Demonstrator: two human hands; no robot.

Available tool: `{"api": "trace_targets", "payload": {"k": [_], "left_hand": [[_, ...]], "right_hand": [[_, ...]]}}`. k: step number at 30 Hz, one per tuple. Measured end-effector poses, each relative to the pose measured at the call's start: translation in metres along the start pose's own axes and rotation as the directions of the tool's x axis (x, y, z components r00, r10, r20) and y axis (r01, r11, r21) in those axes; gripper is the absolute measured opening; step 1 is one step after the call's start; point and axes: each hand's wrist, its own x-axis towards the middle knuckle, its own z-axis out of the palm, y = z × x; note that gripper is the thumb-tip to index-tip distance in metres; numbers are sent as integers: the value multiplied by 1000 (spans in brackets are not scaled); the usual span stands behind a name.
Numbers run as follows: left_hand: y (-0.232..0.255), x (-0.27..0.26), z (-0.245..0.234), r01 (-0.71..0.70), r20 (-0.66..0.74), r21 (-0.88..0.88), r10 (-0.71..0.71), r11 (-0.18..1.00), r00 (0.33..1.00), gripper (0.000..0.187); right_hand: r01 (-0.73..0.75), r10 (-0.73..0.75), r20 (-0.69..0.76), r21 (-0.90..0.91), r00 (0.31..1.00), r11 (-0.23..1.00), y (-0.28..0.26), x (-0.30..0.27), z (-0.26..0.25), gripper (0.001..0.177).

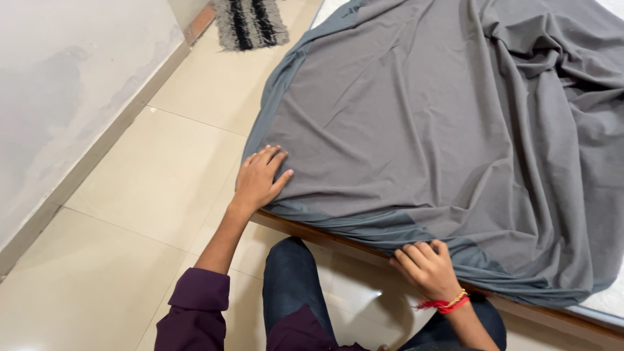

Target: The person unfolds a gray bedsheet on a mattress and tucks the elastic corners under the bottom edge of the bed by hand.

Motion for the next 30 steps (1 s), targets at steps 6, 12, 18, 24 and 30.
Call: {"api": "trace_targets", "payload": {"k": [6, 12, 18, 24, 30], "left_hand": [[-5, 0, -1, -38, 61, 24, 37, 999, 997, 54], [-6, 0, 0, -60, 25, 21, 59, 998, 998, 53], [4, -16, -5, -77, -57, 33, 78, 997, 995, 43], [10, -13, -15, -95, -67, 23, 97, 995, 993, 44], [16, 11, -16, 7, -25, -13, -8, 1000, 1000, 46]], "right_hand": [[-10, 6, -44, -99, 999, 995, -3, -33, 6, 19], [-12, -7, -74, -263, 997, 965, -4, -58, 34, 33], [-193, 267, 440, -206, 858, 959, -9, -154, 81, 26], [-444, 486, 193, -224, 852, 868, -25, -133, 55, 30], [-278, 317, -197, 201, 928, 939, -27, -43, -19, 22]]}}
